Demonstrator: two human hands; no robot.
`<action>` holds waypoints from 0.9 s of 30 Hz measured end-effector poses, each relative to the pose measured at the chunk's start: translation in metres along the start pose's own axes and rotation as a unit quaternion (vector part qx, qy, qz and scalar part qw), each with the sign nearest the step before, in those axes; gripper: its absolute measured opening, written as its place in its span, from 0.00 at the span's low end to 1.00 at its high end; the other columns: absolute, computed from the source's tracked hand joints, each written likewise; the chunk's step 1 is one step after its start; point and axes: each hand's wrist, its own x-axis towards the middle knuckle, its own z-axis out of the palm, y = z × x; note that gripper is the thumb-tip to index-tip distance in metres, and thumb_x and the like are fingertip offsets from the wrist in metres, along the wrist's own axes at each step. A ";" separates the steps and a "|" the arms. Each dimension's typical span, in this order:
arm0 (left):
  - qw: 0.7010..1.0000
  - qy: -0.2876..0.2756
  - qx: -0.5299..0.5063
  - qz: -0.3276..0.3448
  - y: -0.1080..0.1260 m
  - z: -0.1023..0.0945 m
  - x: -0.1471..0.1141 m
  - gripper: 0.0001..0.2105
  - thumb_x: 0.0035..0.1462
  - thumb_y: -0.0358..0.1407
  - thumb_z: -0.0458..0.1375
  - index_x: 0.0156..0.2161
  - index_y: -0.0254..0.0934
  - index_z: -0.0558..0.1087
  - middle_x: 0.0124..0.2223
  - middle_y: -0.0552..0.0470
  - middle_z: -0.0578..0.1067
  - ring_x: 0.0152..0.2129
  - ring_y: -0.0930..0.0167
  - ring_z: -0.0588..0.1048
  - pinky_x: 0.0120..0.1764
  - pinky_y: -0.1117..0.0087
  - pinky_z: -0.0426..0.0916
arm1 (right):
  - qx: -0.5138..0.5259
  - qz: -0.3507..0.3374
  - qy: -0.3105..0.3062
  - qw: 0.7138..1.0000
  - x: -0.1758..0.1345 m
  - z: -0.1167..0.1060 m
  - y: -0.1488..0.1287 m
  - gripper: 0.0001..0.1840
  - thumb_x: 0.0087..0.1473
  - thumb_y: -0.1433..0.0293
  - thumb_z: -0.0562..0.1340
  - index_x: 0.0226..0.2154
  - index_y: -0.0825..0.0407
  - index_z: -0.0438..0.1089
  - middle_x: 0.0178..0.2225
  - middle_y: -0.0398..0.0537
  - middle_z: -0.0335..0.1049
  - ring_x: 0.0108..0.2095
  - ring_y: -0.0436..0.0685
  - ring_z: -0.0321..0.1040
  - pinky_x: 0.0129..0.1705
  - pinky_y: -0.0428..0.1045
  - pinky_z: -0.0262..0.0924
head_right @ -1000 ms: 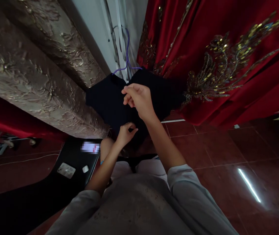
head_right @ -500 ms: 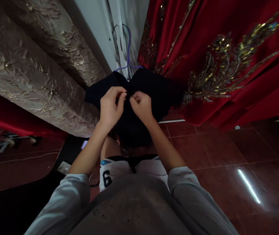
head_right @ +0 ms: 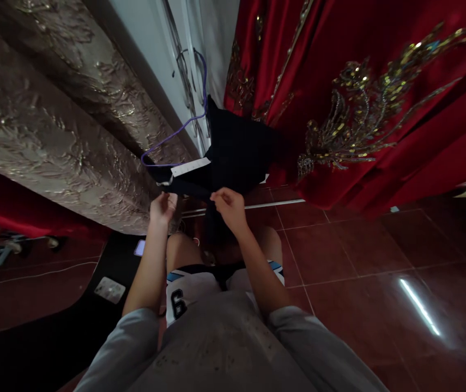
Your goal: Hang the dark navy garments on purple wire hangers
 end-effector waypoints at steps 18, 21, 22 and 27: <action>0.811 -0.289 0.390 0.326 0.001 0.042 -0.113 0.16 0.69 0.50 0.53 0.49 0.41 0.72 0.54 0.45 0.74 0.54 0.65 0.73 0.60 0.61 0.66 | -0.111 0.011 -0.188 0.976 -0.017 0.022 -0.005 0.19 0.60 0.56 0.59 0.36 0.55 0.72 0.33 0.46 0.73 0.35 0.55 0.69 0.40 0.49 0.64; 0.770 -0.378 0.454 0.241 -0.001 0.009 -0.102 0.24 0.70 0.56 0.44 0.54 0.41 0.71 0.53 0.44 0.76 0.52 0.63 0.74 0.57 0.59 0.69 | -0.132 0.030 -0.335 0.932 -0.006 0.004 -0.038 0.19 0.58 0.56 0.61 0.28 0.55 0.70 0.25 0.42 0.66 0.28 0.51 0.61 0.31 0.46 0.57; 0.740 -0.413 0.487 0.211 -0.003 -0.002 -0.101 0.25 0.70 0.56 0.45 0.51 0.40 0.73 0.49 0.44 0.78 0.48 0.62 0.76 0.53 0.60 0.71 | -0.142 0.008 -0.375 0.916 -0.002 0.000 -0.048 0.16 0.56 0.59 0.62 0.26 0.55 0.70 0.25 0.41 0.65 0.28 0.50 0.61 0.32 0.46 0.56; 0.612 -0.464 0.628 0.126 -0.003 -0.032 -0.105 0.17 0.68 0.48 0.55 0.36 0.35 0.75 0.35 0.48 0.79 0.32 0.65 0.76 0.38 0.65 0.71 | -0.226 -0.139 -0.262 0.928 0.031 0.002 -0.060 0.05 0.48 0.71 0.61 0.23 0.53 0.67 0.23 0.40 0.62 0.29 0.51 0.62 0.36 0.47 0.59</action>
